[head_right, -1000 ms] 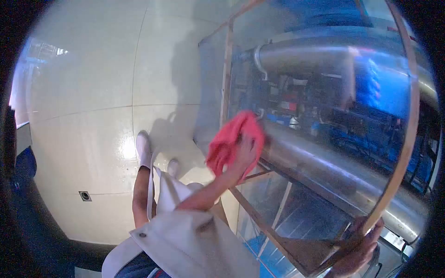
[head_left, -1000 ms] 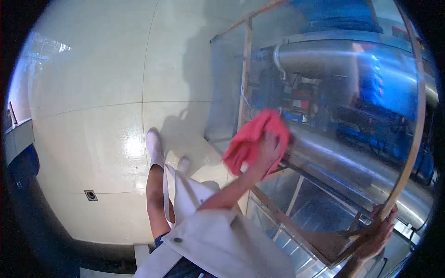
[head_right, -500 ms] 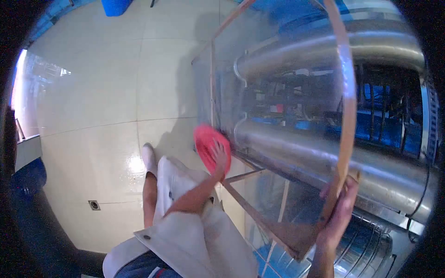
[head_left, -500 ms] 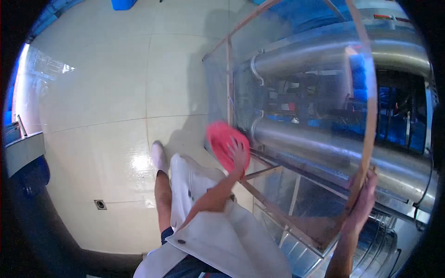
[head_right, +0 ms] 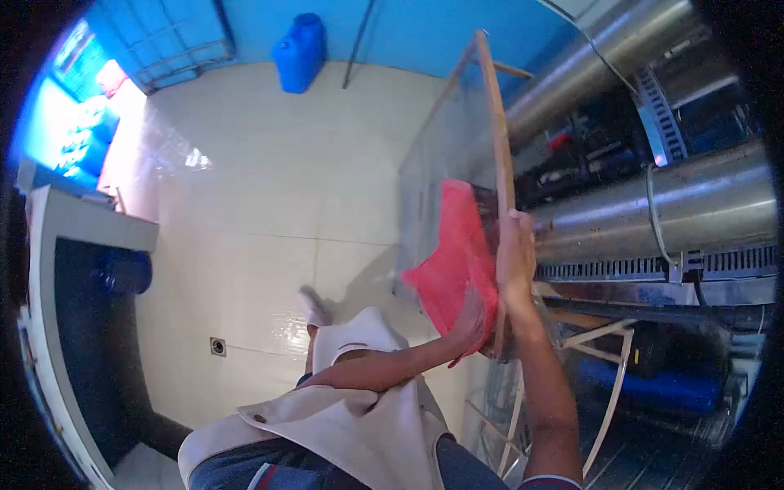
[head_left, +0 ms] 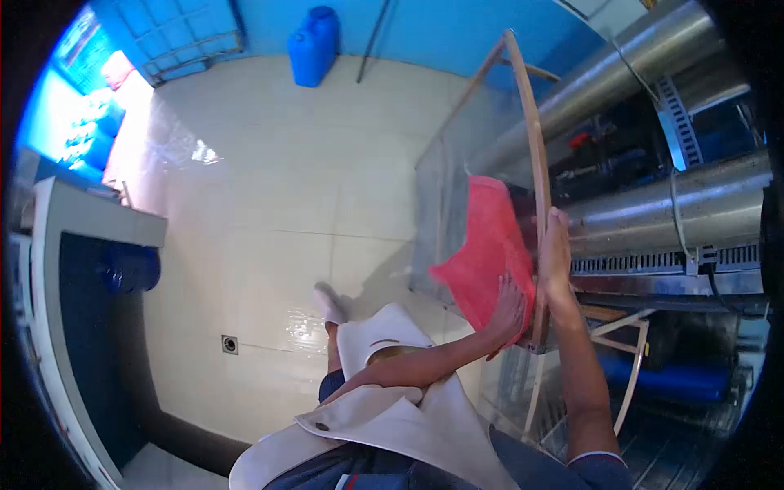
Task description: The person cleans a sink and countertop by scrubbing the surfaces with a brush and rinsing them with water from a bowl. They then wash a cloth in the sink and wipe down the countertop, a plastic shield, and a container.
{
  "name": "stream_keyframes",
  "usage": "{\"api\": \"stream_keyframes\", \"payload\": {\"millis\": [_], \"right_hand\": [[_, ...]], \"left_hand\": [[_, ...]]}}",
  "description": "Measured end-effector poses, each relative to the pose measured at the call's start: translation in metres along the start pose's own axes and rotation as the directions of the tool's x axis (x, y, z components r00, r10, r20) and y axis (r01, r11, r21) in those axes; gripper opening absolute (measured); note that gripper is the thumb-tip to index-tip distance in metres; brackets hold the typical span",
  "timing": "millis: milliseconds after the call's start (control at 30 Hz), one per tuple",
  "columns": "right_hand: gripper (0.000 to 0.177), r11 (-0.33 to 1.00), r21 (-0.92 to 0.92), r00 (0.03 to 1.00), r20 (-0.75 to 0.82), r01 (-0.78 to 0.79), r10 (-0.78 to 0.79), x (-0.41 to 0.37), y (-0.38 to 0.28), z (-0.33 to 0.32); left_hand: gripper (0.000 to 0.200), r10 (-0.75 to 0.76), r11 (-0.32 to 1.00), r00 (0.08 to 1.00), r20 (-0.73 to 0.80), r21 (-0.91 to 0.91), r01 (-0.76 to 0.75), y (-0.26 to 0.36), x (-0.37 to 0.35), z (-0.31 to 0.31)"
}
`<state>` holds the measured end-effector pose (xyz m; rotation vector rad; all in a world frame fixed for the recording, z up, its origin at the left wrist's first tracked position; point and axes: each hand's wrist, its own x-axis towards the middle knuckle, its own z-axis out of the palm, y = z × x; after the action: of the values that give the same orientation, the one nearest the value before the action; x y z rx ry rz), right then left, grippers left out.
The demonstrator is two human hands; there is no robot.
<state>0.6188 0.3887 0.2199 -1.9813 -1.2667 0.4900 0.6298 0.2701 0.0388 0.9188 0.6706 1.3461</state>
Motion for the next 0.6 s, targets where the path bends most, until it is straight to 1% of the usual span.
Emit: {"api": "stream_keyframes", "payload": {"millis": [33, 67, 100, 133, 167, 200, 233, 267, 300, 333, 367, 400, 433, 467, 500, 533, 567, 600], "right_hand": [[0.037, 0.999, 0.033, 0.999, 0.027, 0.023, -0.024, 0.001, 0.007, -0.003], [0.036, 0.977, -0.021, 0.977, -0.009, 0.212, -0.212, -0.001, 0.014, -0.004], [0.035, 0.912, -0.07, 0.913, -0.031, 0.403, -0.406, 0.003, 0.02, -0.001], [0.035, 0.887, -0.218, 0.909, 0.002, 0.407, -0.417, 0.019, 0.041, -0.002], [0.035, 0.838, -0.356, 0.902, 0.036, 0.414, -0.43, 0.035, 0.06, -0.001], [0.033, 0.9, -0.186, 0.903, -0.102, 0.394, -0.416, 0.052, 0.086, 0.007], [0.028, 0.941, -0.144, 0.937, -0.128, 0.306, -0.325, 0.045, 0.058, 0.007], [0.031, 0.884, -0.355, 0.932, -0.084, 0.303, -0.353, 0.028, 0.032, -0.002], [0.032, 0.722, -0.491, 0.798, -0.086, 0.487, -0.597, -0.003, 0.0, -0.003], [0.034, 0.506, -0.611, 0.593, -0.075, 0.608, -0.802, -0.026, -0.022, 0.008], [0.034, 0.483, -0.563, 0.555, -0.052, 0.671, -0.83, -0.046, -0.036, 0.028], [0.035, 0.609, -0.302, 0.66, 0.102, 0.734, -0.745, -0.068, -0.044, 0.053], [0.037, 0.719, -0.047, 0.696, 0.301, 0.693, -0.651, -0.094, -0.053, 0.079], [0.039, 0.756, 0.149, 0.614, 0.496, 0.637, -0.615, -0.124, -0.064, 0.112], [0.042, 0.788, 0.312, 0.475, 0.661, 0.53, -0.581, -0.163, -0.076, 0.152], [0.042, 0.76, 0.351, 0.419, 0.671, 0.546, -0.611, -0.208, -0.088, 0.184], [0.044, 0.813, 0.479, 0.251, 0.786, 0.33, -0.565, -0.262, -0.101, 0.216], [0.046, 0.855, 0.51, 0.042, 0.856, 0.094, -0.516, -0.321, -0.111, 0.243]], "left_hand": [[0.046, 0.026, 0.999, 0.999, -0.025, 0.033, -0.025, 0.016, 0.001, -0.01], [0.045, -0.114, 0.99, 0.982, 0.148, 0.105, 0.099, 0.044, 0.001, -0.03], [0.045, -0.259, 0.959, 0.923, 0.284, 0.192, 0.209, 0.067, 0.004, -0.049], [0.045, -0.23, 0.958, 0.948, 0.218, 0.221, 0.182, 0.075, 0.004, -0.066], [0.043, -0.349, 0.928, 0.872, 0.343, -0.006, 0.374, 0.086, -0.003, -0.083], [0.042, -0.395, 0.81, 0.781, 0.483, -0.217, 0.544, 0.098, -0.008, -0.105], [0.042, -0.378, 0.844, 0.834, 0.401, -0.22, 0.489, 0.126, -0.009, -0.131], [0.043, -0.424, 0.836, 0.832, 0.358, -0.199, 0.511, 0.157, -0.014, -0.154], [0.045, -0.464, 0.822, 0.826, 0.318, -0.191, 0.536, 0.19, -0.019, -0.172], [0.022, -0.189, 0.948, 0.943, 0.273, 0.302, 0.103, 0.227, -0.023, -0.194], [0.022, -0.155, 0.945, 0.967, 0.203, 0.315, 0.086, 0.255, -0.038, -0.22], [0.034, -0.228, 0.967, 0.962, 0.147, -0.081, 0.242, 0.281, -0.061, -0.246], [0.049, -0.29, 0.819, 0.947, 0.137, -0.477, 0.319, 0.304, -0.089, -0.267], [0.045, -0.267, 0.883, 0.962, 0.062, -0.384, 0.27, 0.329, -0.116, -0.288], [0.045, -0.238, 0.899, 0.971, 0.009, -0.378, 0.224, 0.351, -0.149, -0.309], [0.032, -0.214, 0.954, 0.954, -0.209, -0.255, 0.158, 0.374, -0.184, -0.323], [0.021, -0.157, 0.986, 0.894, -0.42, -0.118, 0.118, 0.394, -0.217, -0.337], [0.035, 0.022, 0.971, 0.941, -0.337, -0.216, -0.1, 0.398, -0.255, -0.363]]}}
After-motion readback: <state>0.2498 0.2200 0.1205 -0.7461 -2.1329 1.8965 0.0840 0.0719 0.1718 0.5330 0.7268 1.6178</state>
